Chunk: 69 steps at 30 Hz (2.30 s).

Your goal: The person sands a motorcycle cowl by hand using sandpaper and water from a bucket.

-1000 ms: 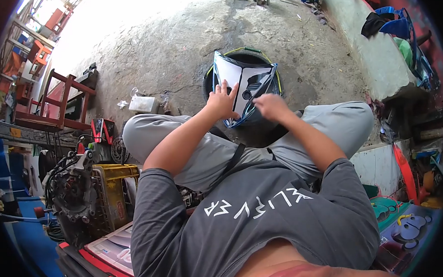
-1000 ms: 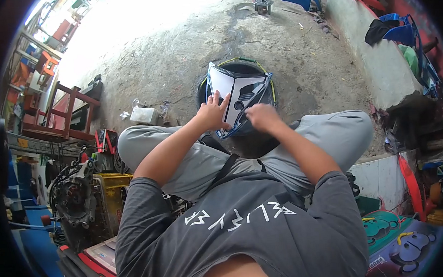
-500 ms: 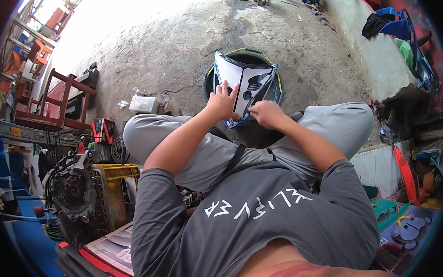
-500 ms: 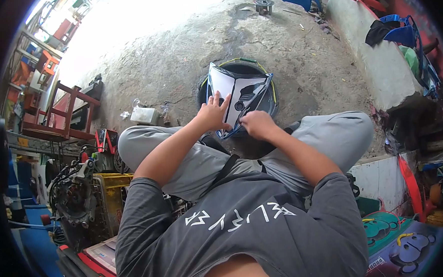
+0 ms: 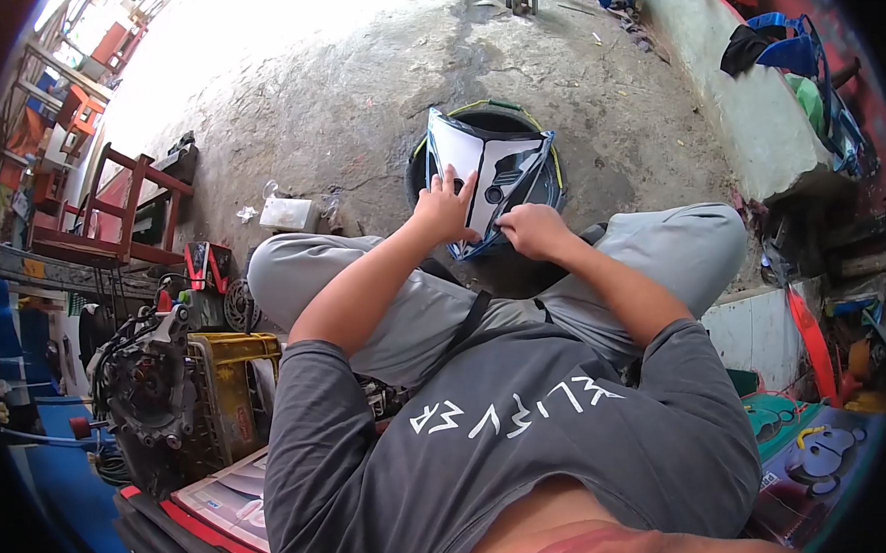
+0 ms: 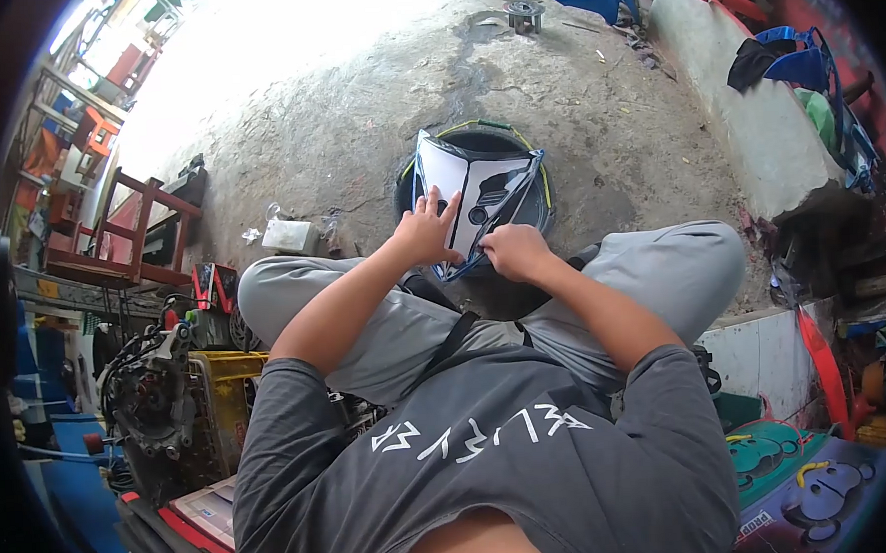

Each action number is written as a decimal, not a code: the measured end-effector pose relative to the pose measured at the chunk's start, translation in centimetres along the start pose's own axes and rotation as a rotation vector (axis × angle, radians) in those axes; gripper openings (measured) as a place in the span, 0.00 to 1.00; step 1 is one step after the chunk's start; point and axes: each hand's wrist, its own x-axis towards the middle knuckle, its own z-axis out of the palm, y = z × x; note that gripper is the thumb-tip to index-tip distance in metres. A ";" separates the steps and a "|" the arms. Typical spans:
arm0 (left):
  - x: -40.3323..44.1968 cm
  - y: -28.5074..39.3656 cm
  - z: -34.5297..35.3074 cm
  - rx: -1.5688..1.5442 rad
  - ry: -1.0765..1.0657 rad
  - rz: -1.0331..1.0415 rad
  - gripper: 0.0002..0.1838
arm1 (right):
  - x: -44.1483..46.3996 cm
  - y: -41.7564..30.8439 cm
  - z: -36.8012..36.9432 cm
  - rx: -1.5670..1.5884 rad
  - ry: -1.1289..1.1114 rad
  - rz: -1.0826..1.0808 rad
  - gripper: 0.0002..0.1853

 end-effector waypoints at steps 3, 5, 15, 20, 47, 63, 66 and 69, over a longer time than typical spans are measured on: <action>0.0 -0.1 0.1 -0.003 0.007 0.008 0.76 | 0.5 1.5 -0.2 0.018 0.067 0.095 0.14; 0.0 0.0 -0.1 -0.002 -0.002 0.002 0.76 | 0.9 2.6 -0.8 0.018 0.148 0.151 0.13; 0.1 -0.1 0.1 -0.016 -0.016 0.003 0.76 | 0.1 0.7 0.2 -0.008 0.068 0.007 0.14; -0.1 0.3 -0.4 -0.009 -0.018 -0.006 0.75 | 1.0 4.2 -0.3 -0.028 0.223 0.164 0.14; 0.1 0.1 0.0 -0.007 -0.002 -0.008 0.75 | 1.0 3.3 0.6 0.030 0.221 0.090 0.12; -0.1 0.0 0.0 0.007 0.015 -0.001 0.75 | -0.2 0.3 1.5 -0.090 0.216 -0.027 0.12; -0.2 0.0 -0.1 -0.006 0.001 0.001 0.75 | 1.0 2.5 1.2 -0.095 0.276 0.079 0.12; 0.1 0.3 -0.4 -0.008 -0.048 -0.029 0.75 | 0.6 1.8 1.4 -0.042 0.241 0.001 0.12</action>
